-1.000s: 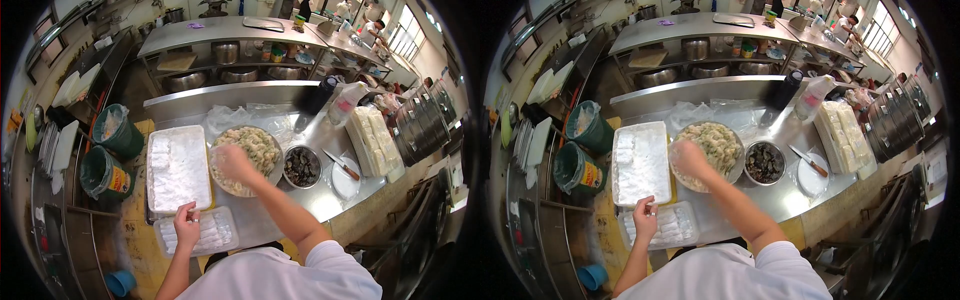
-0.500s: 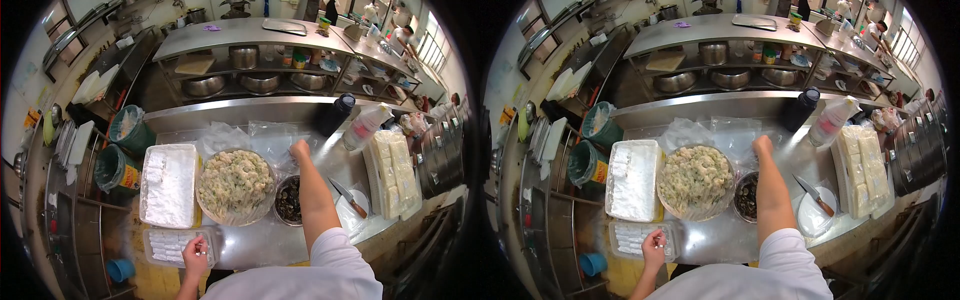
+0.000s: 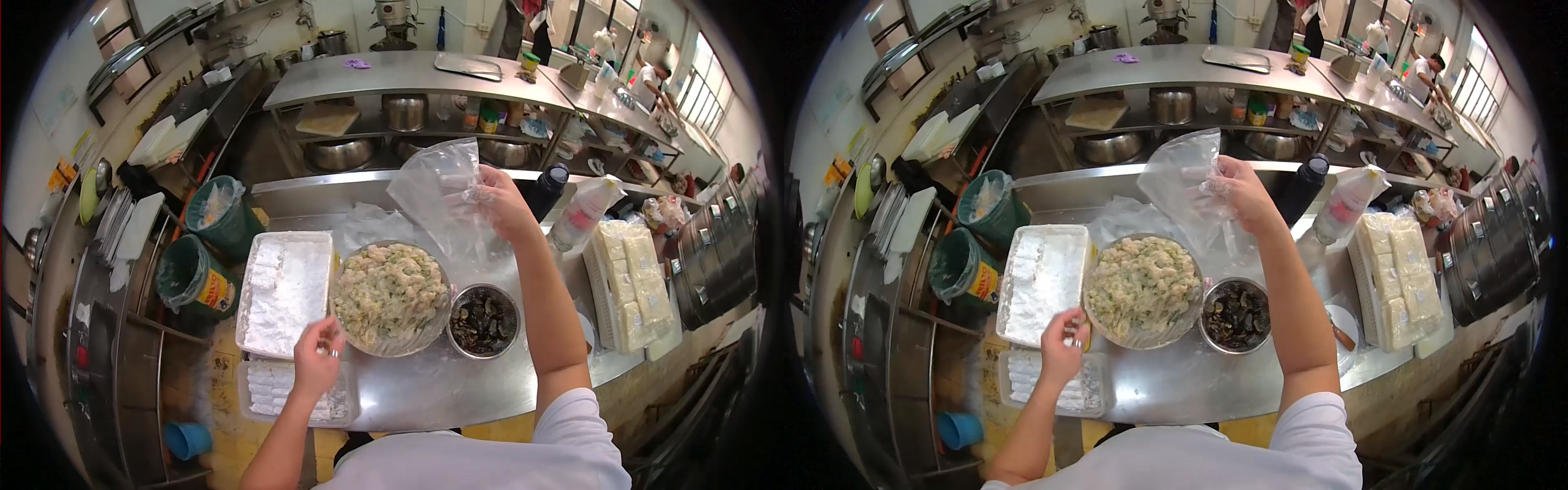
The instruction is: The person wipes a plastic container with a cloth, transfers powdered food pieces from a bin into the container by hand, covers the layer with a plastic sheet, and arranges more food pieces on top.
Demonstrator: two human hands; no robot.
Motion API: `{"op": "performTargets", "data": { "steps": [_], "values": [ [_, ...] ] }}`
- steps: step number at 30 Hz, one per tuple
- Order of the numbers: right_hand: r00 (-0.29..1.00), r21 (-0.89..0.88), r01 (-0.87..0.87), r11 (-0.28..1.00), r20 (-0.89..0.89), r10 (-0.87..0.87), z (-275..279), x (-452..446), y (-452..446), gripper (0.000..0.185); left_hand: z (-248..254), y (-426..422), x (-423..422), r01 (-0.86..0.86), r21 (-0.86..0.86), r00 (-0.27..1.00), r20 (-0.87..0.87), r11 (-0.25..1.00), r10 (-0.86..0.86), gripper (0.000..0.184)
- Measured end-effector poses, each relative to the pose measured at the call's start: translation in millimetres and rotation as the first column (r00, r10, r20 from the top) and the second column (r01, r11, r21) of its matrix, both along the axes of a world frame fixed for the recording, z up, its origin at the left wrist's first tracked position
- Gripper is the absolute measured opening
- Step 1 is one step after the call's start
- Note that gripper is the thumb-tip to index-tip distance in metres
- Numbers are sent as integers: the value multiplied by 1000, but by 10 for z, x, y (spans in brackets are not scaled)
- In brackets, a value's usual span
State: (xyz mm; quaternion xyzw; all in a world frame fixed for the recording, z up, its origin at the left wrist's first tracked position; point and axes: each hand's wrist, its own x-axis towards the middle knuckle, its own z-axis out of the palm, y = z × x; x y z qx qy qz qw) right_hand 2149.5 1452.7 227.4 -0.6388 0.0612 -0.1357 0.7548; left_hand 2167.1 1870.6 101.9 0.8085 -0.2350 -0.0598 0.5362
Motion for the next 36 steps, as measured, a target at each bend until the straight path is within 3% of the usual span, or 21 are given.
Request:
{"op": "performTargets", "data": {
  "steps": [1, 4, 6, 8, 10, 11, 12, 14, 15, 18, 19, 20, 21, 24, 27, 29, 30, 31, 32, 36],
  "values": [
    [998, 15, -53, 998, 28, 53, 166, -40, 197, 39, 96, 17, 88, 4, -8, 999, 32, 1000, -4, 38],
    [962, 85, -258, 963, 118, 247, 346, -26, 711, 47, 149, 120, 371, 4, -169, 994, -103, 986, -22, 59],
    [933, 164, -356, 920, 129, 337, 449, 11, 1145, 49, 240, 252, 495, -73, -192, 995, 46, 979, 83, 73],
    [899, 102, -436, 894, 86, 429, 549, 45, 1603, 42, 521, 478, 646, -105, -214, 951, 264, 971, 161, 91],
    [835, 56, -550, 833, 39, 548, 466, 167, 1965, 36, 885, 814, 800, -31, -199, 939, 329, 980, 97, 96],
    [789, 51, -614, 788, 26, 613, 459, 212, 2173, 28, 964, 965, 885, 107, -221, 952, 304, 969, -36, 75],
    [786, 40, -618, 785, 12, 618, 456, 252, 2390, 29, 997, 1121, 898, 159, -211, 986, 87, 964, -144, 63],
    [776, 13, -631, 776, -10, 631, 448, 323, 2790, 31, 1047, 1434, 917, 258, -234, 882, -340, 937, -328, 42],
    [792, 76, -604, 794, -52, 608, 408, 326, 2926, 42, 951, 1541, 877, 176, -266, 916, -308, 948, -256, 17],
    [878, 215, -439, 872, -105, 468, -142, 434, 3204, 47, 716, 2045, 781, -89, -402, 902, -421, 911, -98, 16],
    [877, 108, -383, 917, -270, 398, -368, 433, 3348, 51, 666, 2216, 746, -170, -396, 905, -424, 902, -15, 15],
    [822, -11, -467, 884, -375, 429, -665, 465, 3443, 51, 579, 2414, 726, -226, -393, 897, -441, 892, 33, 15],
    [761, -121, -553, 824, -476, 440, -916, 502, 3542, 50, 467, 2637, 732, -281, -389, 886, -456, 877, 82, 16],
    [574, -389, -815, 429, -448, 685, -1302, 533, 3997, 46, 244, 3252, 690, -438, -369, 847, -476, 820, 238, 16],
    [482, -508, -849, 143, -638, 601, -942, 491, 4781, 42, 118, 3800, 566, -577, -316, 784, -473, 753, 402, 17],
    [469, -499, -860, 103, -695, 546, -850, 574, 5201, 38, -20, 4187, 511, -643, -260, 742, -444, 720, 503, 18],
    [461, -494, -866, 83, -722, 516, -843, 614, 5372, 36, -148, 4378, 490, -704, -239, 705, -346, 668, 619, 18],
    [612, -594, -766, 248, -555, 563, -975, 571, 5485, 28, -289, 4564, 469, -762, -225, 648, -243, 608, 722, 18],
    [611, -605, -759, 242, -532, 586, -1068, 634, 5598, 27, -425, 4766, 435, -813, -216, 573, -135, 541, 808, 18],
    [628, -627, -728, 276, -449, 636, -1372, 856, 6015, 24, -732, 5592, 168, -917, -252, 345, -102, 311, 933, 18]
  ]
}}
